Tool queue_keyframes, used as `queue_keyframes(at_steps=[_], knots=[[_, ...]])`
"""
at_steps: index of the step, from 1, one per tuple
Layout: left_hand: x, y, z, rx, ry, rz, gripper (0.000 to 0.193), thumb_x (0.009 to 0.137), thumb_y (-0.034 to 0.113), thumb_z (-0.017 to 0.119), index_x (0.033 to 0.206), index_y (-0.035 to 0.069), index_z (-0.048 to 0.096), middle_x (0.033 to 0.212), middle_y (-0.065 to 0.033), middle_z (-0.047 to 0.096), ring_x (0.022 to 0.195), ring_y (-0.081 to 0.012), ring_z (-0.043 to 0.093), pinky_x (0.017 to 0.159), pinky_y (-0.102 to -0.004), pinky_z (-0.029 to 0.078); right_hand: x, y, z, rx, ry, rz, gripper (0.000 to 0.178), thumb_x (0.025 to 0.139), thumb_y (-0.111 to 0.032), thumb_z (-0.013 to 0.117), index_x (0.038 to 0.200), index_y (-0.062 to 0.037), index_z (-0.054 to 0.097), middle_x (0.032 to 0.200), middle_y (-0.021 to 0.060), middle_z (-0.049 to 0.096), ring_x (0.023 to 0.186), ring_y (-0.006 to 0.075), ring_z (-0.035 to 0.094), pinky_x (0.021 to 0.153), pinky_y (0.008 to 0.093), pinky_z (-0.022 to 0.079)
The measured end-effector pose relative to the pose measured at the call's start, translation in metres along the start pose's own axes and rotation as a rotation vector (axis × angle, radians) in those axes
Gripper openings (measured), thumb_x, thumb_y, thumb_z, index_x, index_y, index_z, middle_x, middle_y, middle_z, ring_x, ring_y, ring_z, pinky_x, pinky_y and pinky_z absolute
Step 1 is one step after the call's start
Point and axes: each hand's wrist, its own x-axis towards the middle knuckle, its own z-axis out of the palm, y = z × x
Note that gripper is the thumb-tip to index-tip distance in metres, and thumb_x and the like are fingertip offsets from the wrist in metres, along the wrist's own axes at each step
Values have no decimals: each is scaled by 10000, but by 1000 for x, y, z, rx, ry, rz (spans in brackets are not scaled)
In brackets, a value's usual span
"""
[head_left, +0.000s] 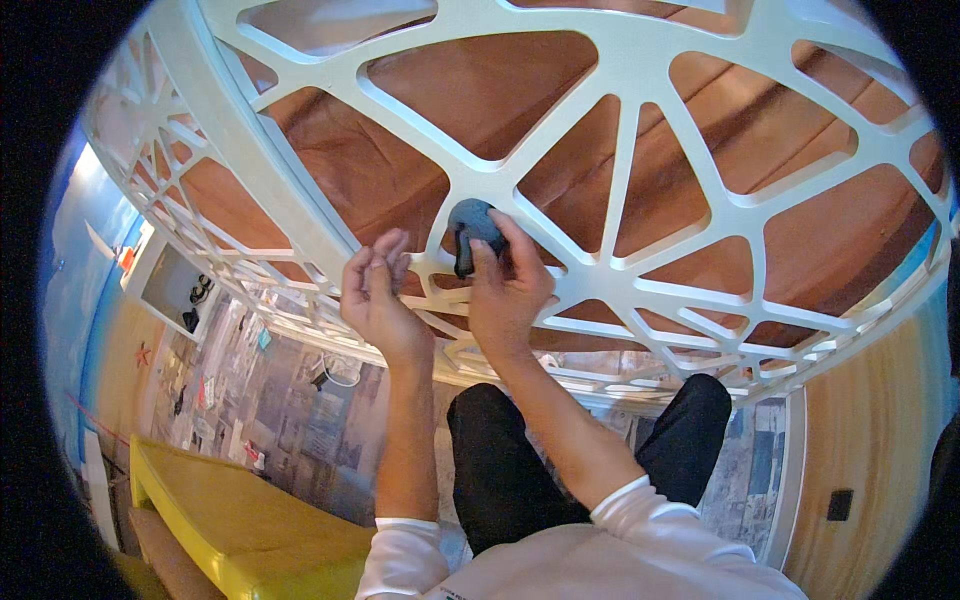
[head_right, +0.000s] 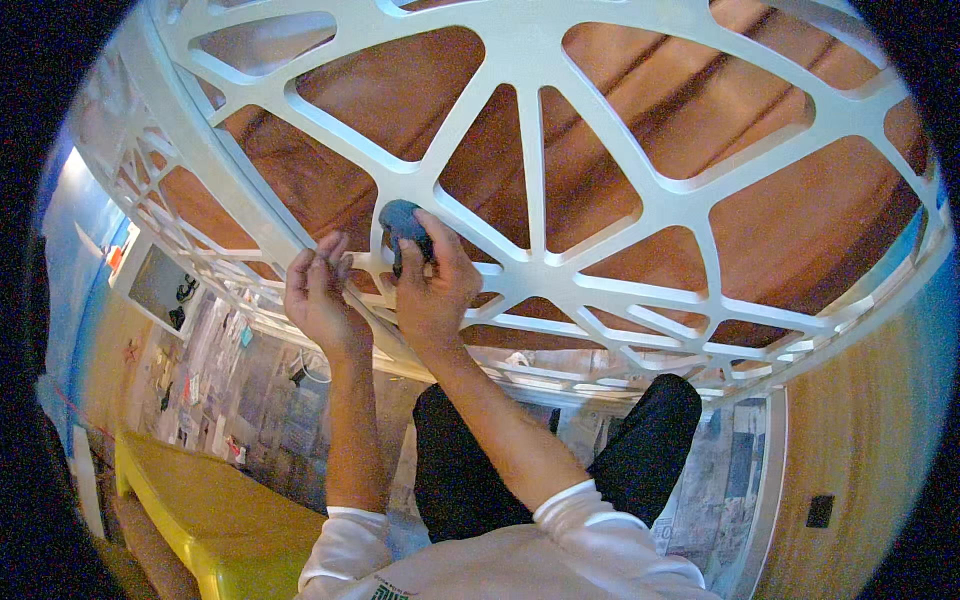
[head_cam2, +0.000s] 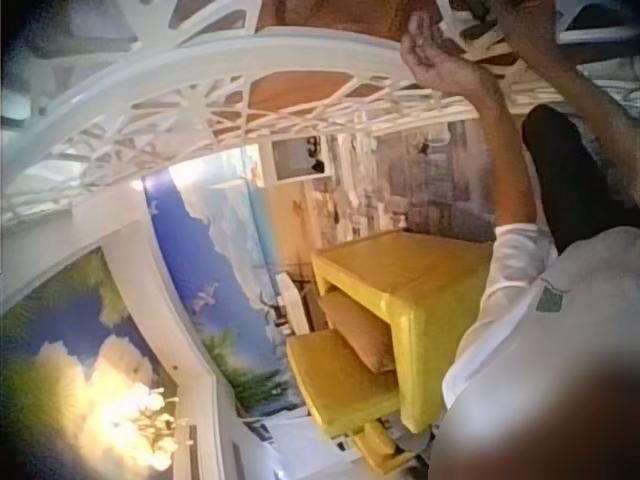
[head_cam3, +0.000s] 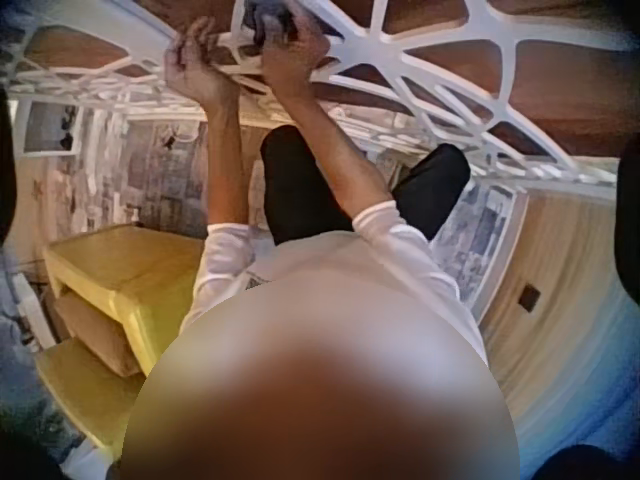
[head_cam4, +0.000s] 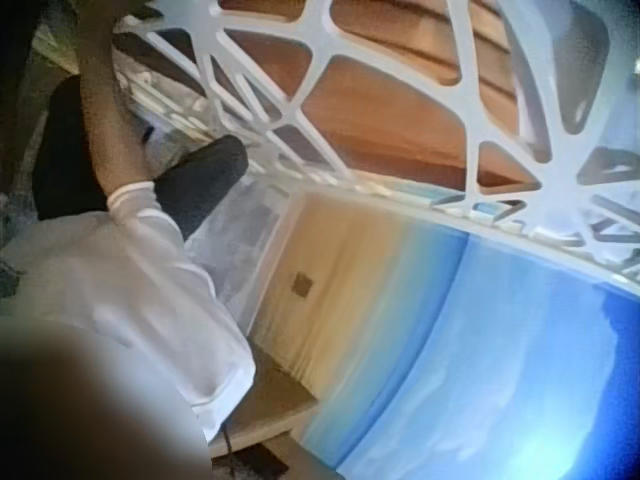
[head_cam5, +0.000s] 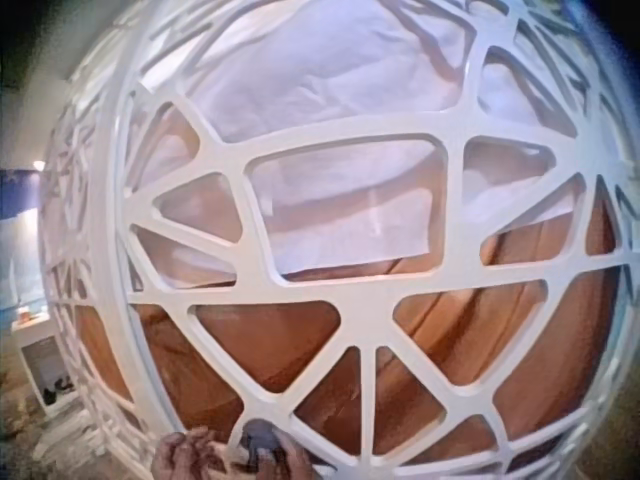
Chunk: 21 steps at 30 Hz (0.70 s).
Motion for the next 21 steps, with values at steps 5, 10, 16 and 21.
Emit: queue_keyframes(at_steps=[5,10,16,21], knots=[[22,-15,-10,115,-48,-108,169,1059,90,523,1162,-19,601,1173,-169,717,1088,-234,689,942,-341,542,-5,22,33,-250,-20,-154,333,913,-14,653,1244,17,645,1060,250,699,882,385,720,806,420,555],[17,-30,18,235,-276,18,285,1058,172,552,1184,-63,654,1159,-163,720,1061,-213,663,945,-332,511,5,17,-9,-430,-380,-386,365,775,84,643,1132,14,667,1017,232,695,858,422,694,798,462,559],[21,-33,47,453,-364,189,430,1012,298,623,1222,-73,675,1102,-234,733,970,-299,702,891,-385,525,28,-57,-74,-590,42,-577,325,774,83,649,1092,22,679,971,193,701,849,402,683,784,444,556],[33,-31,48,555,-443,207,395,1023,354,616,1029,-35,684,861,-237,698,758,-355,677,708,-439,506,61,-65,-43,-750,67,-553,353,801,83,656,1150,27,650,1028,214,691,941,401,671,801,460,536]])
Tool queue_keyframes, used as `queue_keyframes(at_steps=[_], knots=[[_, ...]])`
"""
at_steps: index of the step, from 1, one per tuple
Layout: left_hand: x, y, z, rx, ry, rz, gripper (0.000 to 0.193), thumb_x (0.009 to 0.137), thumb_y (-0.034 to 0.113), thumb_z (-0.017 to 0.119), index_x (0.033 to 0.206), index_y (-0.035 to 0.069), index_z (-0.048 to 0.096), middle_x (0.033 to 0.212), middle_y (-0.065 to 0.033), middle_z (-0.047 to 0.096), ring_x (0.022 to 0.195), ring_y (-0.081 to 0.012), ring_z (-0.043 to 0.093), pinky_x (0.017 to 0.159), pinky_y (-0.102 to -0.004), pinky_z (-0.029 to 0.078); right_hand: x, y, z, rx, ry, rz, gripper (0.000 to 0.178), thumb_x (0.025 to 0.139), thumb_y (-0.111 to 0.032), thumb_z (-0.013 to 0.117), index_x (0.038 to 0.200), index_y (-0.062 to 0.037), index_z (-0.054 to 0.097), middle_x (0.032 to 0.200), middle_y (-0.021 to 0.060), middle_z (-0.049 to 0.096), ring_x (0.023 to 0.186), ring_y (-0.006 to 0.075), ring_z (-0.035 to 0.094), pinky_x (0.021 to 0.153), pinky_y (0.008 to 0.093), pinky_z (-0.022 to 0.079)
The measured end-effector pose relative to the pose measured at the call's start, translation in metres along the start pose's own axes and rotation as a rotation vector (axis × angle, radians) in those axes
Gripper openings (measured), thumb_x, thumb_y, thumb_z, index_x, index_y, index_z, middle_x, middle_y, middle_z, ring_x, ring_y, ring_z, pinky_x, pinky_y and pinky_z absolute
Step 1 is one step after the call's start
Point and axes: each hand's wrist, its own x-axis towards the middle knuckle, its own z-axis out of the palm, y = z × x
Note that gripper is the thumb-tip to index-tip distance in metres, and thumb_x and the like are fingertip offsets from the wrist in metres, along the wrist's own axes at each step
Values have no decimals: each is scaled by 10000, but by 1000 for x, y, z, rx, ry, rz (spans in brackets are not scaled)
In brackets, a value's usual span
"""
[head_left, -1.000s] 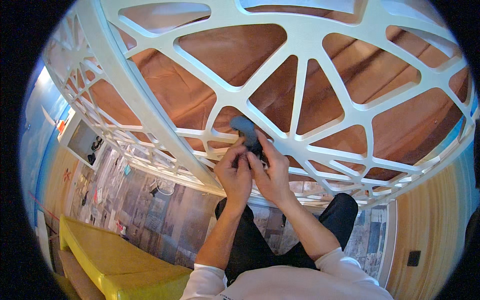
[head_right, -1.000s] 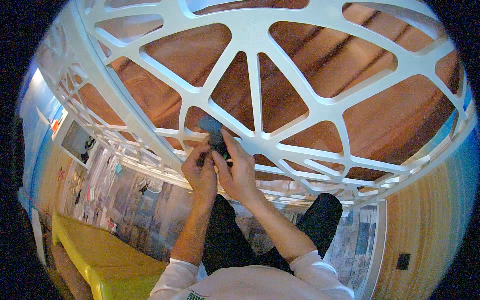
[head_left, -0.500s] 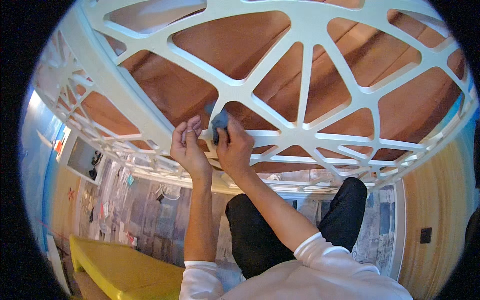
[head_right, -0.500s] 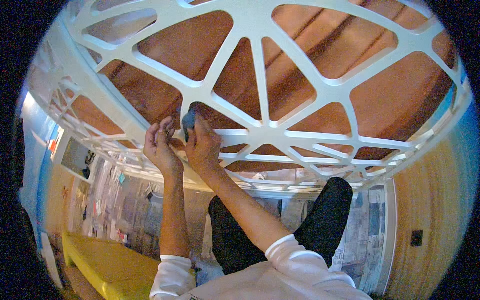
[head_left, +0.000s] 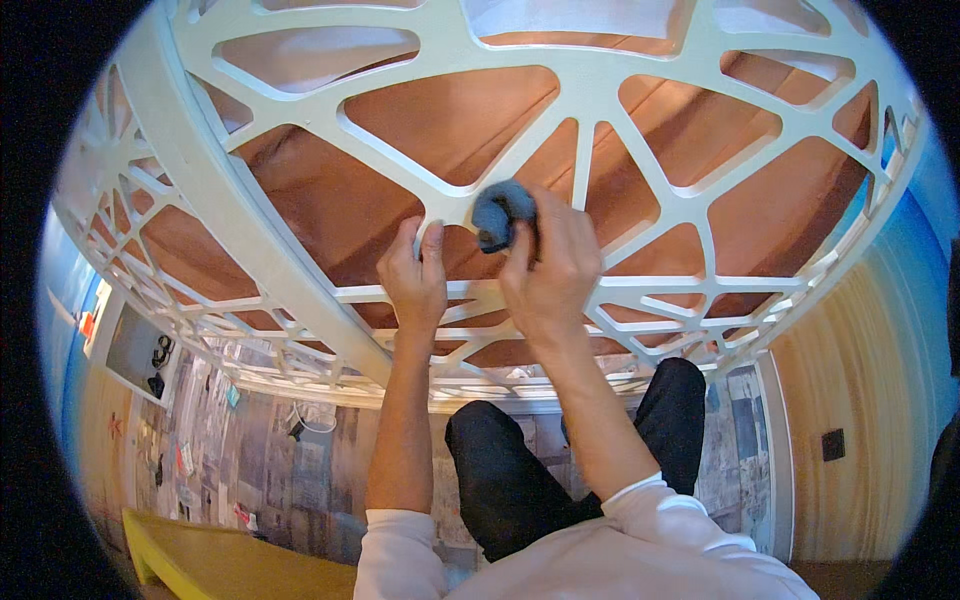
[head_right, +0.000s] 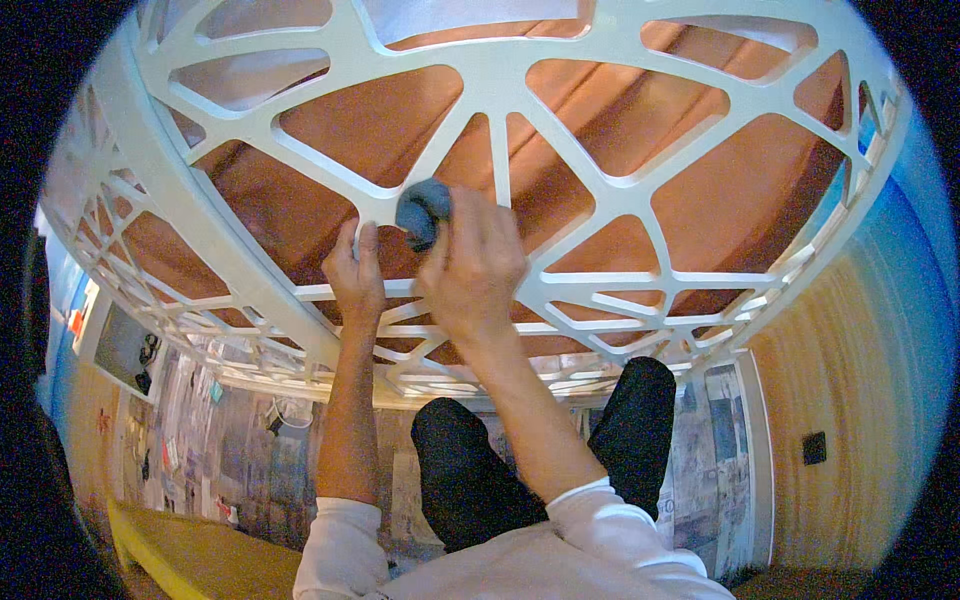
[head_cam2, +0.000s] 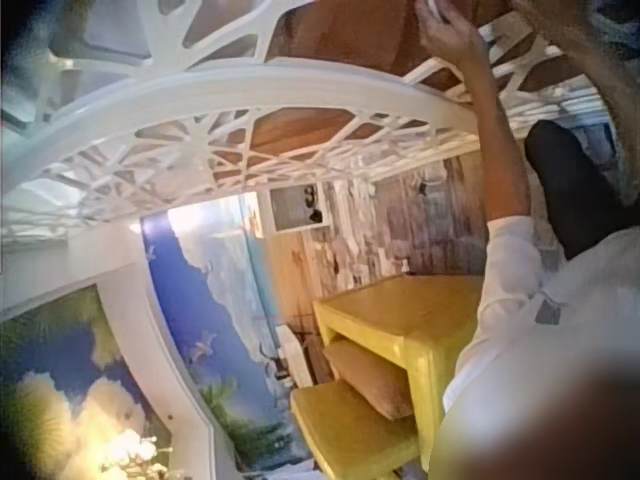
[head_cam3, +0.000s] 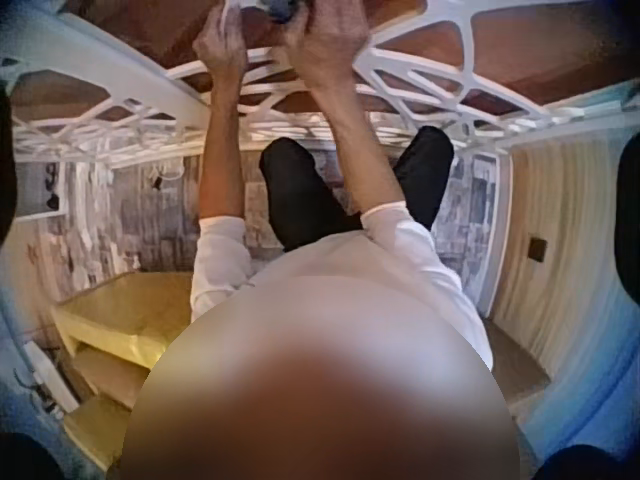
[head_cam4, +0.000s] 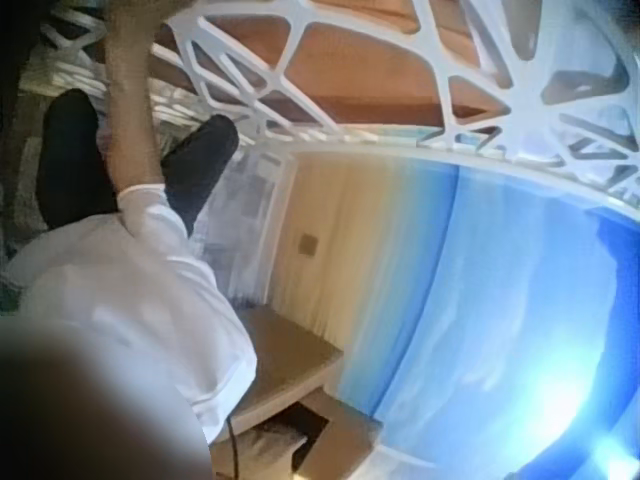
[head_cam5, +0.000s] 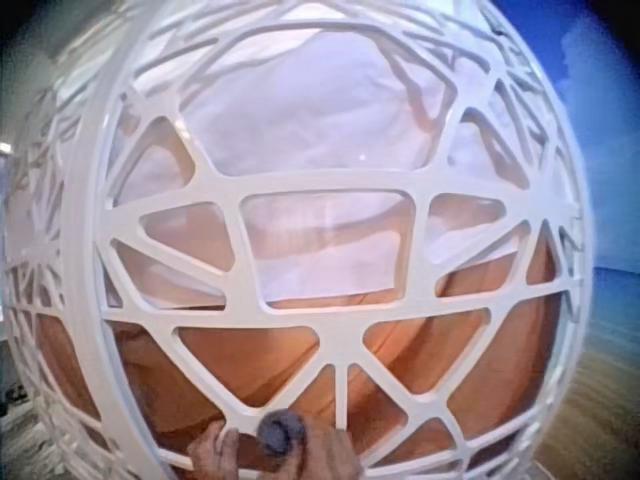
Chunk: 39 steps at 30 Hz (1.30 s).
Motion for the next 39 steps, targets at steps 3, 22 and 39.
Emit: queue_keyframes(at_steps=[3,22,39], knots=[[0,1,-1,26,-20,44,402,1032,375,600,966,-16,665,786,-226,663,693,-341,649,652,-443,483,-11,-14,30,131,61,68,428,804,86,628,1229,38,617,1128,209,673,972,408,668,823,465,546],[1,4,-4,29,-48,63,455,1038,451,560,989,7,646,766,-224,610,726,-378,608,677,-488,441,14,3,-39,79,24,-26,271,868,-12,682,1134,-17,629,884,195,703,753,390,715,652,436,566],[0,5,-4,-43,-71,31,474,1054,445,549,1002,-15,651,779,-207,629,715,-351,614,685,-469,466,21,-22,0,69,68,34,432,843,-18,693,1244,64,557,1032,248,670,941,427,674,796,498,551]])
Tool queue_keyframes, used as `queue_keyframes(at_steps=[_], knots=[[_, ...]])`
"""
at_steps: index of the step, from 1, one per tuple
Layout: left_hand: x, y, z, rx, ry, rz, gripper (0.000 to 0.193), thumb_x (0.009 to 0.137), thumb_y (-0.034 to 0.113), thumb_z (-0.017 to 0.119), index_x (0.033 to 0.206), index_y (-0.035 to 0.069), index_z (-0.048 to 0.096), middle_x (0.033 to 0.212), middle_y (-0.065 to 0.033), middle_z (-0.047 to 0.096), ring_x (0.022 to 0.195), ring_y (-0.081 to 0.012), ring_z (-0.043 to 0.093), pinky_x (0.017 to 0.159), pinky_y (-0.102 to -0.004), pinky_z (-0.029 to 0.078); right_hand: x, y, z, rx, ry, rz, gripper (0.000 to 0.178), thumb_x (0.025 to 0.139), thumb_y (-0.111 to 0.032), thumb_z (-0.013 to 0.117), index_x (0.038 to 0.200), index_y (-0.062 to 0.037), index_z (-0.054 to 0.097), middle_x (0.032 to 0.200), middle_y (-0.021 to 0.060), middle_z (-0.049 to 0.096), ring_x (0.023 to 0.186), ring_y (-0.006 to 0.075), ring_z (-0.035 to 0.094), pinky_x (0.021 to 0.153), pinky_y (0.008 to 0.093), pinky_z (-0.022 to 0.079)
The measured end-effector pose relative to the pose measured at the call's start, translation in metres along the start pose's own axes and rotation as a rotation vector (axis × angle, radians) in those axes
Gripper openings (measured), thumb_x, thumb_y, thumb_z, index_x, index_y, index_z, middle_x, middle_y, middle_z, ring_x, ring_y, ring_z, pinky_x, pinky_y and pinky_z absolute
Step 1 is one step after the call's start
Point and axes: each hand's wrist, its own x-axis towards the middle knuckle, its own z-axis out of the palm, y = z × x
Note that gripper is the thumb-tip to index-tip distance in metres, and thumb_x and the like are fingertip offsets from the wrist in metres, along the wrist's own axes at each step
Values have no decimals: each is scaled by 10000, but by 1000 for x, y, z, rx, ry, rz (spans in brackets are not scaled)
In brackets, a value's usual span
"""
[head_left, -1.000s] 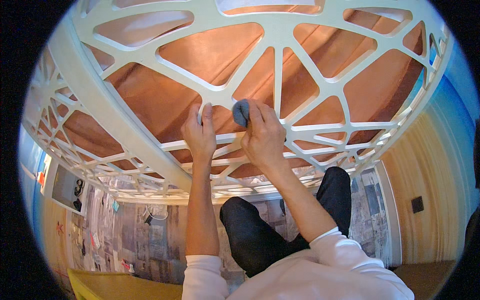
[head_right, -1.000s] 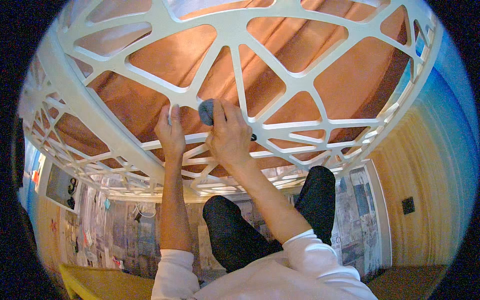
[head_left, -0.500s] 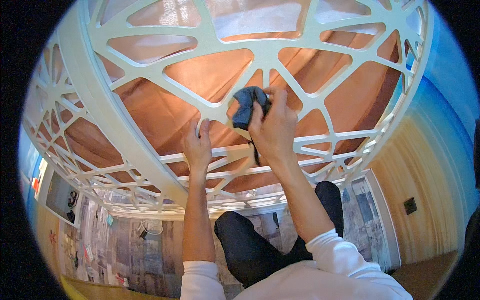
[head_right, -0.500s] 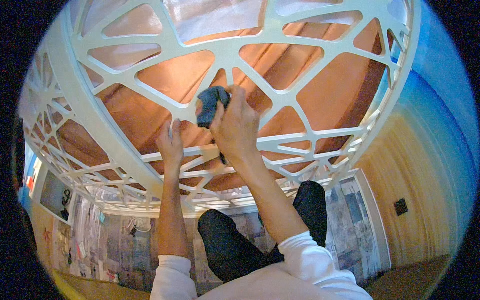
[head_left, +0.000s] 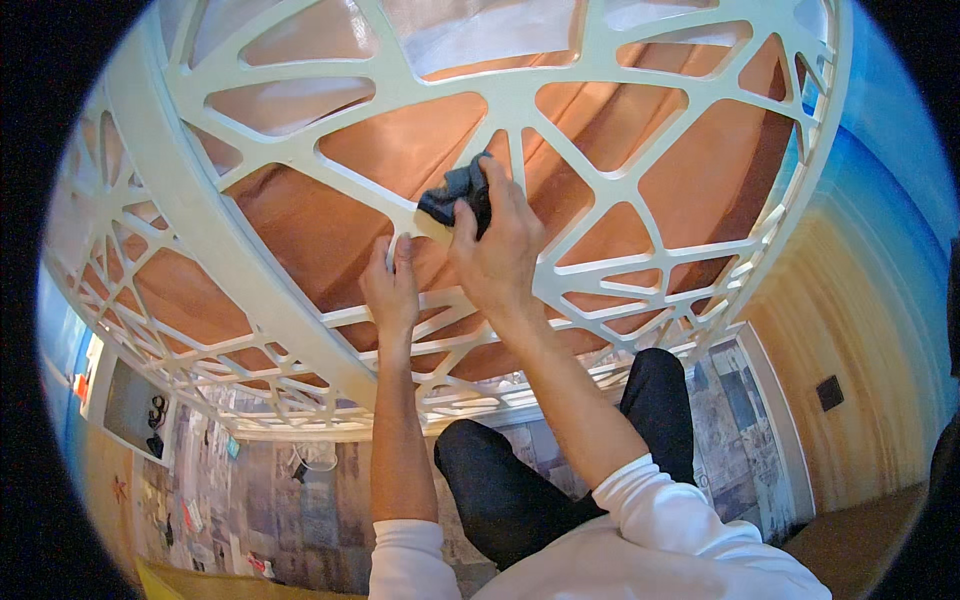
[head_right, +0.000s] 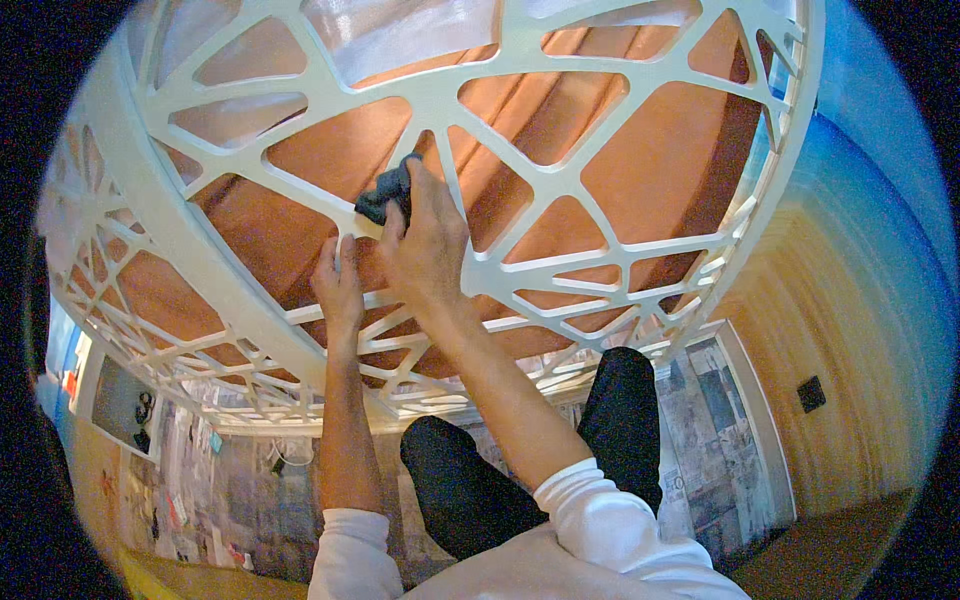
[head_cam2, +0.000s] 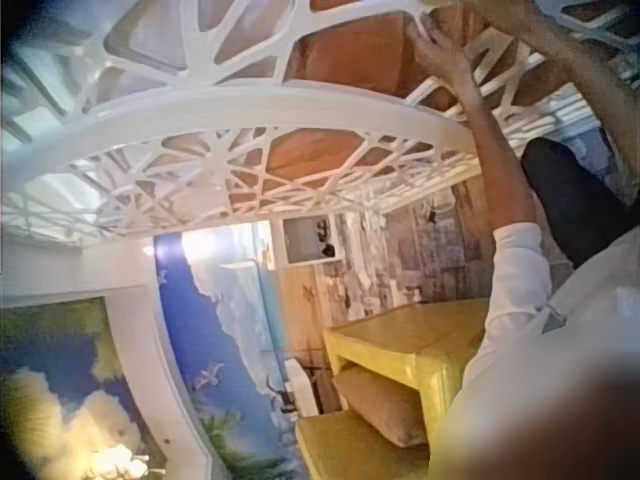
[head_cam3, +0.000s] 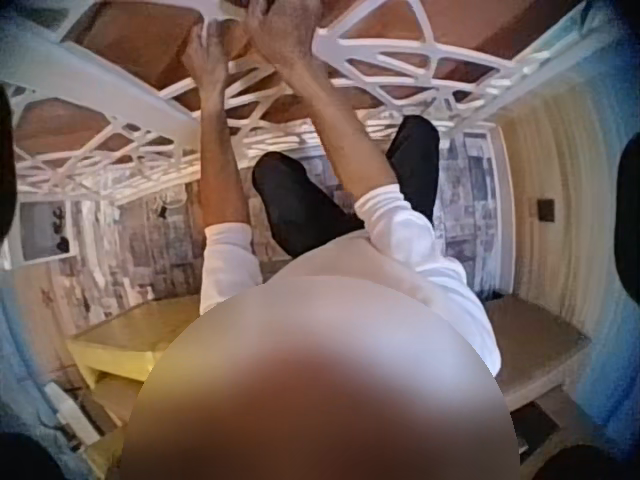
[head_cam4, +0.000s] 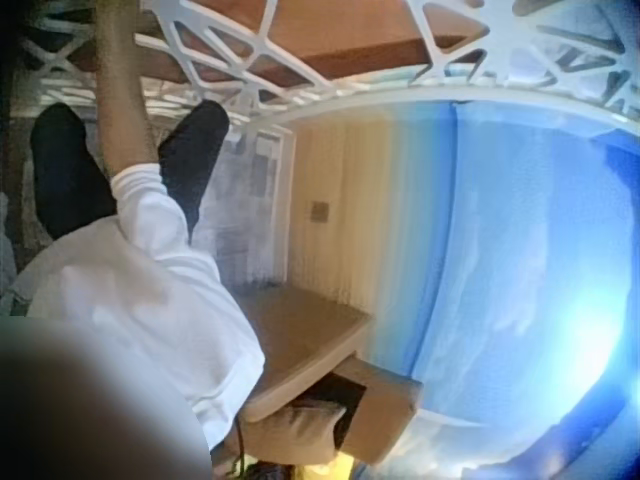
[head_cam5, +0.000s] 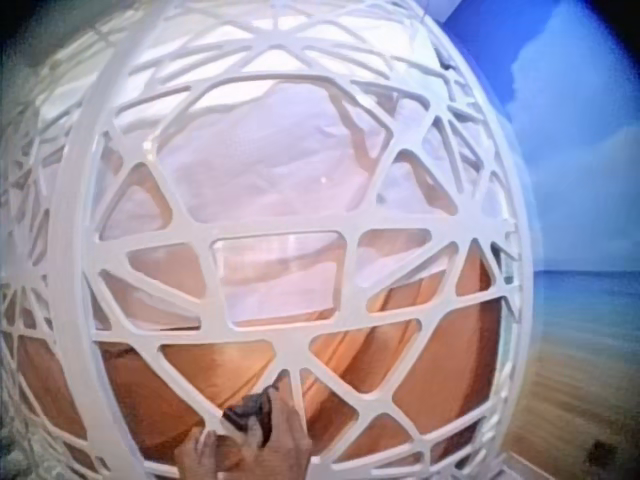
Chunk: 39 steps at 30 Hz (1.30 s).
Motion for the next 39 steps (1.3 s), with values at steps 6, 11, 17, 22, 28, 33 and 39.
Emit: queue_keyframes(at_steps=[6,11,17,22,28,33,39], knots=[[1,-3,0,-13,6,29,464,1052,441,553,1013,-11,650,818,-213,659,766,-378,649,714,-477,483,-41,-1,14,56,-140,257,480,854,11,699,1317,66,585,1086,252,711,852,379,718,782,444,573],[0,-4,-2,24,-9,24,461,1049,450,551,1037,1,653,878,-234,691,848,-404,688,756,-483,499,-10,2,5,994,-50,1064,197,994,-130,609,1021,48,689,847,115,700,569,134,590,423,254,444],[-2,-5,0,19,33,49,457,1047,457,555,1060,12,660,896,-237,697,846,-429,679,757,-481,504,66,-22,5,1768,236,1237,194,1028,-43,503,1220,-28,521,1076,201,646,848,252,669,552,310,507],[-1,-8,1,30,18,46,450,1048,446,558,1048,7,657,875,-234,696,820,-429,681,736,-475,506,32,-32,25,1046,155,907,176,987,-11,557,1158,-15,597,891,130,714,808,213,695,575,339,505],[-1,-8,1,41,6,47,422,1045,422,572,1042,8,656,832,-222,682,768,-402,670,705,-460,499,-19,-9,-8,219,-223,325,250,830,53,642,1074,13,680,875,160,691,816,336,674,748,407,512],[-2,-3,-1,-3,45,84,395,1041,404,584,1051,16,656,814,-217,669,743,-383,653,695,-449,491,11,14,-45,-90,23,-57,485,857,-23,688,1322,0,553,1144,217,585,1046,409,591,870,480,490],[-1,1,-3,62,-14,-25,410,1039,421,578,995,20,654,775,-213,638,714,-399,624,665,-474,468,89,28,-38,-174,84,-364,363,850,-95,779,1160,-69,593,990,132,558,875,319,612,697,412,504]])
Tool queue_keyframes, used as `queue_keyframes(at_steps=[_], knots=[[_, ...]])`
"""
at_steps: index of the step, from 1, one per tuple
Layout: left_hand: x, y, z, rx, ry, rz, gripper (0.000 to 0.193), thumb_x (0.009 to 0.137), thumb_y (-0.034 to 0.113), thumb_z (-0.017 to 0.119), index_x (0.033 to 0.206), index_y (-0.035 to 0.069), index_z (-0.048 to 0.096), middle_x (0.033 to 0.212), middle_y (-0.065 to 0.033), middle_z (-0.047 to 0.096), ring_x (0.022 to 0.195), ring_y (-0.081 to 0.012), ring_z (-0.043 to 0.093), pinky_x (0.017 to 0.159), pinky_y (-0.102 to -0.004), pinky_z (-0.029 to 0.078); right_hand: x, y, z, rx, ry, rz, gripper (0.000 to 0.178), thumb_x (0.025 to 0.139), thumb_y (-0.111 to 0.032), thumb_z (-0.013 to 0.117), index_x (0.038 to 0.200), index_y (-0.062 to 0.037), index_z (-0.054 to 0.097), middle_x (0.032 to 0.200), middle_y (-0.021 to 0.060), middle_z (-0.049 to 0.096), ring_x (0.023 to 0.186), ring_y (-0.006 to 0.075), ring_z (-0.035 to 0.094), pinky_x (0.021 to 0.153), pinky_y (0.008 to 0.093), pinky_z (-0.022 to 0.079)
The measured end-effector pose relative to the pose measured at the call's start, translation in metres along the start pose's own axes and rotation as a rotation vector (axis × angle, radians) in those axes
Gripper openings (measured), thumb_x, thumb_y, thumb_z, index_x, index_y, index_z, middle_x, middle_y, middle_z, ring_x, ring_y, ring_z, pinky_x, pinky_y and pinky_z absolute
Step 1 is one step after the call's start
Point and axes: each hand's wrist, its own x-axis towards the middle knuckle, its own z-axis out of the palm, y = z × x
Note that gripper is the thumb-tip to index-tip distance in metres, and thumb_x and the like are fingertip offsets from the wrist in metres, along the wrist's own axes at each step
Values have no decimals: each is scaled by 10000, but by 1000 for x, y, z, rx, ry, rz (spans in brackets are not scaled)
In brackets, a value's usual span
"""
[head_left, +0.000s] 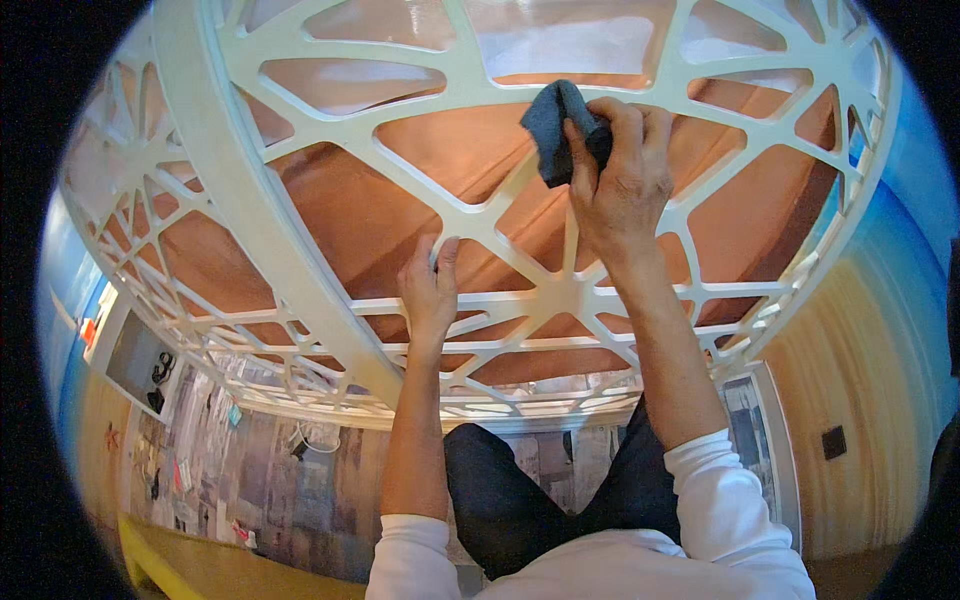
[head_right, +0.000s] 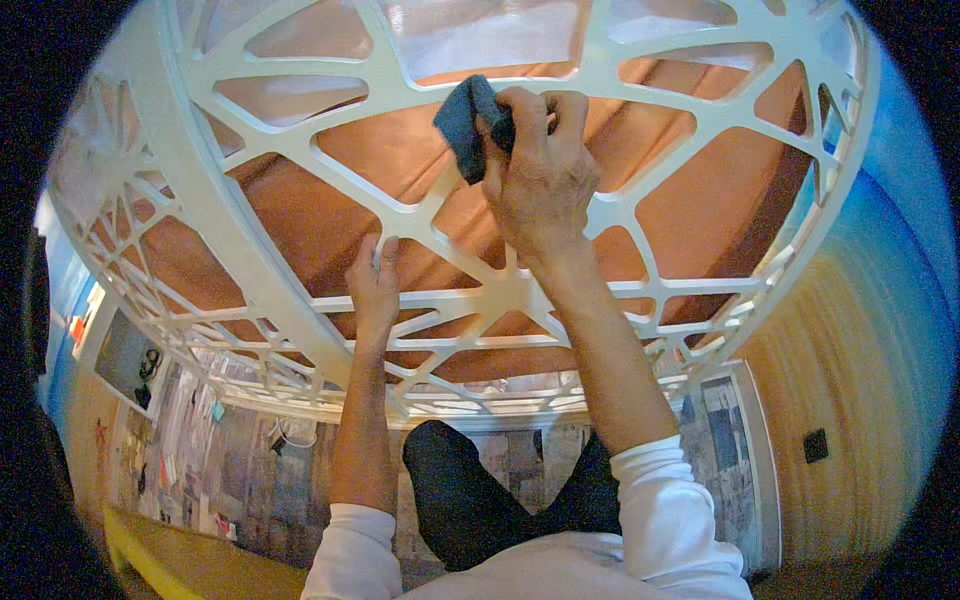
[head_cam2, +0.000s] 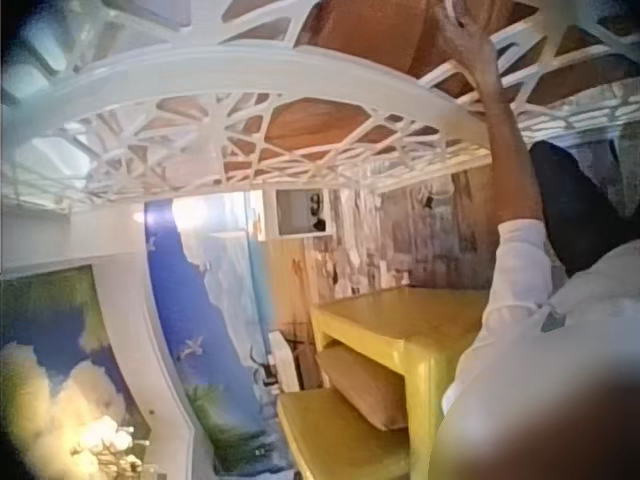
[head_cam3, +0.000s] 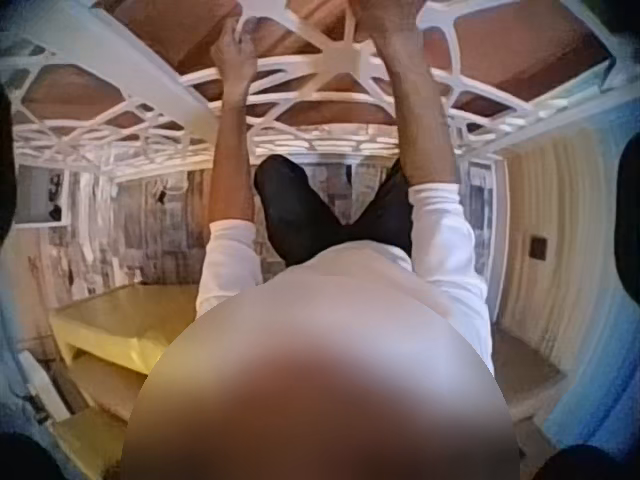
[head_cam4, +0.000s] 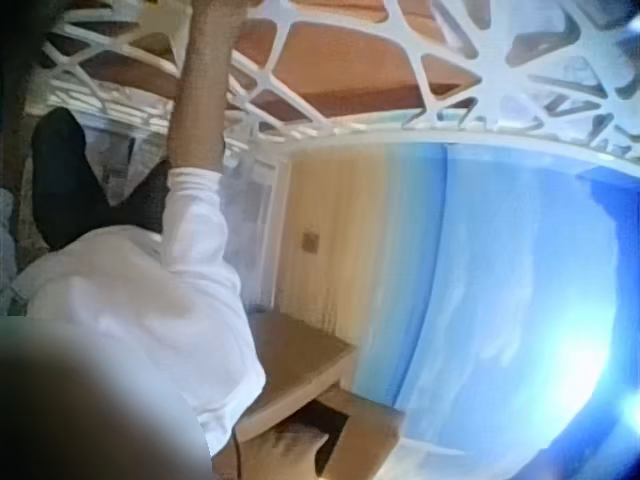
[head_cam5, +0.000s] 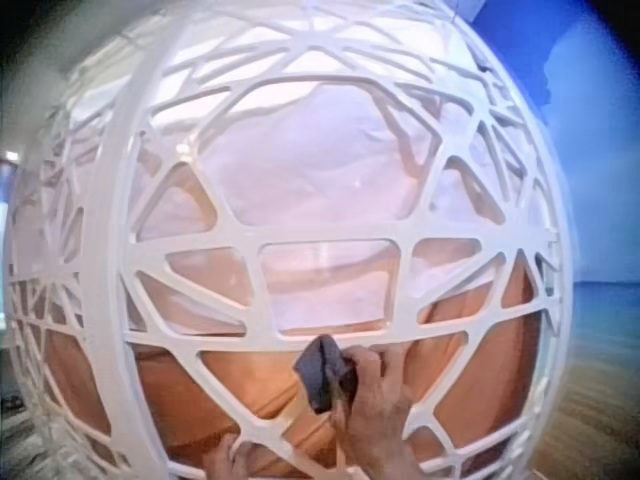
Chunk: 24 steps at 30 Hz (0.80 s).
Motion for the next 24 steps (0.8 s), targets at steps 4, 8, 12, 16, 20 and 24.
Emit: queue_keyframes(at_steps=[4,8,12,16,20,24], knots=[[0,0,0,11,2,-6,442,1031,449,577,982,16,646,770,-214,640,727,-416,633,653,-490,462,-15,10,1,-64,-88,-76,360,729,-69,789,1046,-113,623,946,86,561,763,294,646,595,412,520],[-1,-1,1,-13,19,21,463,1032,462,569,970,8,639,759,-228,624,709,-425,619,638,-500,446,-76,10,-2,-61,-188,-50,354,675,-84,794,981,-124,620,902,78,566,679,302,644,538,437,494],[-1,-2,2,-13,30,21,486,1037,473,560,962,1,645,723,-224,596,659,-397,584,635,-497,435,-133,-3,-15,-81,-326,130,348,679,-89,790,988,-124,633,916,82,559,653,322,642,541,467,497],[0,-3,4,-13,39,28,511,1037,493,556,950,-3,642,708,-206,586,663,-382,582,638,-486,434,-142,-9,-34,-119,-558,257,340,705,-33,776,1020,-106,670,912,86,629,719,322,674,632,432,532],[0,-3,4,-13,57,59,527,1038,511,545,946,0,637,731,-209,590,711,-373,592,683,-472,443,-96,-1,-38,15,-19,269,245,774,-48,807,974,-30,667,832,149,682,737,334,682,647,404,531],[0,-2,3,-65,8,-2,535,1039,514,542,942,-4,632,758,-219,606,741,-369,617,702,-484,451,-52,-7,-16,-108,70,211,282,778,-24,776,1035,-25,658,897,158,695,779,337,697,680,427,550]])
